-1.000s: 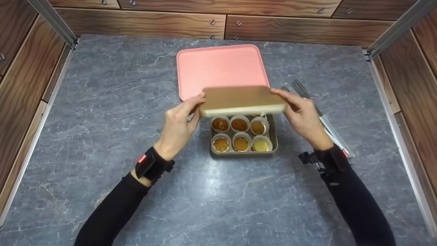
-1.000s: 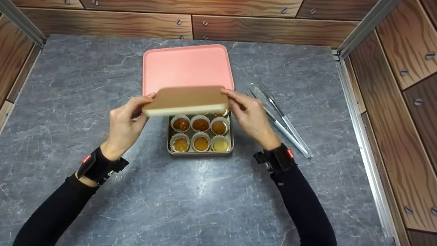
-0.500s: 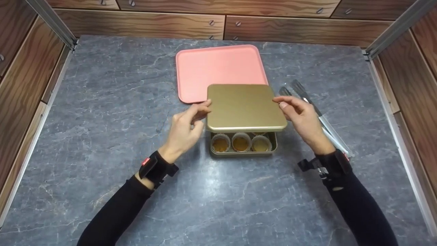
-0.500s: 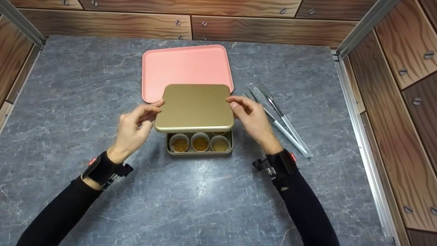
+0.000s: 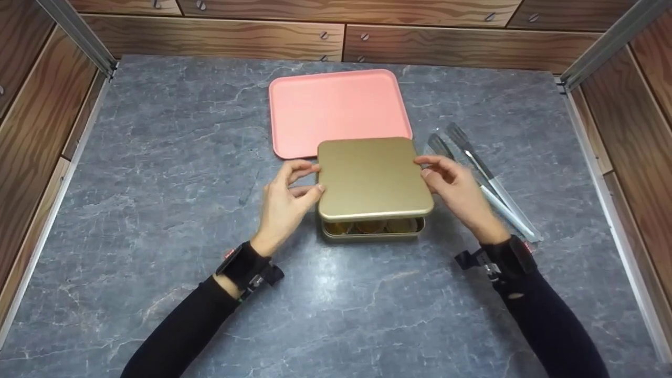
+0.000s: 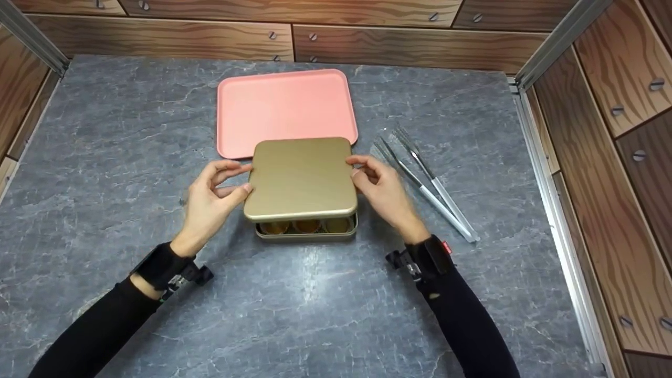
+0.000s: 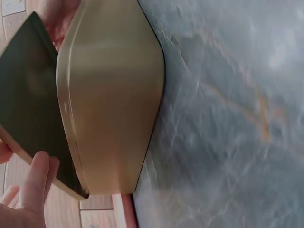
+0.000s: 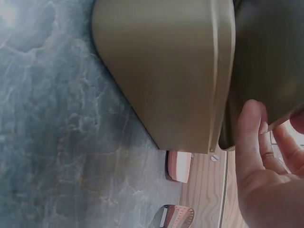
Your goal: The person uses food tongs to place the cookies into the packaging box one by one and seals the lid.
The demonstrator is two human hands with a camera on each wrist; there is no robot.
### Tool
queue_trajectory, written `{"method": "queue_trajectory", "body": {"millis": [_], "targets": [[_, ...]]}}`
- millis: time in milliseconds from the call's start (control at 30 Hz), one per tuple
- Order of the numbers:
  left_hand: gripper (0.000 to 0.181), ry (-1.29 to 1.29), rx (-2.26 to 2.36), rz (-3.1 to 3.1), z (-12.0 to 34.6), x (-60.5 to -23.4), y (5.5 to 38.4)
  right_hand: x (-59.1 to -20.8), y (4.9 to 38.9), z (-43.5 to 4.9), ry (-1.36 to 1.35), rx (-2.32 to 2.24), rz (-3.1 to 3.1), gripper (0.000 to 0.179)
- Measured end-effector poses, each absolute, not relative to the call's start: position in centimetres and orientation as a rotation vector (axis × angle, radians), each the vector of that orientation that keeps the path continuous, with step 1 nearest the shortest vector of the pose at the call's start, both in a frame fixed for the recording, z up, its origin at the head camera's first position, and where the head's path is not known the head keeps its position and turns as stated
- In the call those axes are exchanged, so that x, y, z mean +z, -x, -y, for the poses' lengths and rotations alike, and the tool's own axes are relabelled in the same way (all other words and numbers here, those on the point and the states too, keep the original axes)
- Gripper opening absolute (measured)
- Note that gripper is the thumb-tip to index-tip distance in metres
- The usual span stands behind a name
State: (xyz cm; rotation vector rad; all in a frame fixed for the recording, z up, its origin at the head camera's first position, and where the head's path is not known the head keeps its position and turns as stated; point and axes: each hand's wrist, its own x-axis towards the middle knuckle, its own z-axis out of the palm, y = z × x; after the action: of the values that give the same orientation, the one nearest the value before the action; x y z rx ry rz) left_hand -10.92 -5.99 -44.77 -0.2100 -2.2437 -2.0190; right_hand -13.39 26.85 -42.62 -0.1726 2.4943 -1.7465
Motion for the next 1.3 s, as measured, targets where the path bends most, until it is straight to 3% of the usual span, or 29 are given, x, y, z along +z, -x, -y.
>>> {"method": "queue_trajectory", "body": {"millis": [167, 367, 767, 1300], "targets": [[0.052, 0.162, -2.005, 2.331, 5.8, -45.0, 10.5, -42.9, 13.3, -26.9, 0.163, -1.656, -2.544, 0.047], [0.061, 0.148, -1.893, 2.442, 5.5, -45.5, 10.3, -43.5, 13.3, -26.9, 0.112, -1.614, -2.569, 0.048], [0.06, 0.132, -1.923, 2.488, 5.2, -45.4, 10.1, -43.8, 12.9, -26.2, 0.07, -1.513, -2.779, 0.038], [0.058, 0.087, -1.922, 2.552, 5.3, -45.1, 9.9, -44.0, 12.2, -26.3, 0.142, -1.337, -2.877, 0.04]]}}
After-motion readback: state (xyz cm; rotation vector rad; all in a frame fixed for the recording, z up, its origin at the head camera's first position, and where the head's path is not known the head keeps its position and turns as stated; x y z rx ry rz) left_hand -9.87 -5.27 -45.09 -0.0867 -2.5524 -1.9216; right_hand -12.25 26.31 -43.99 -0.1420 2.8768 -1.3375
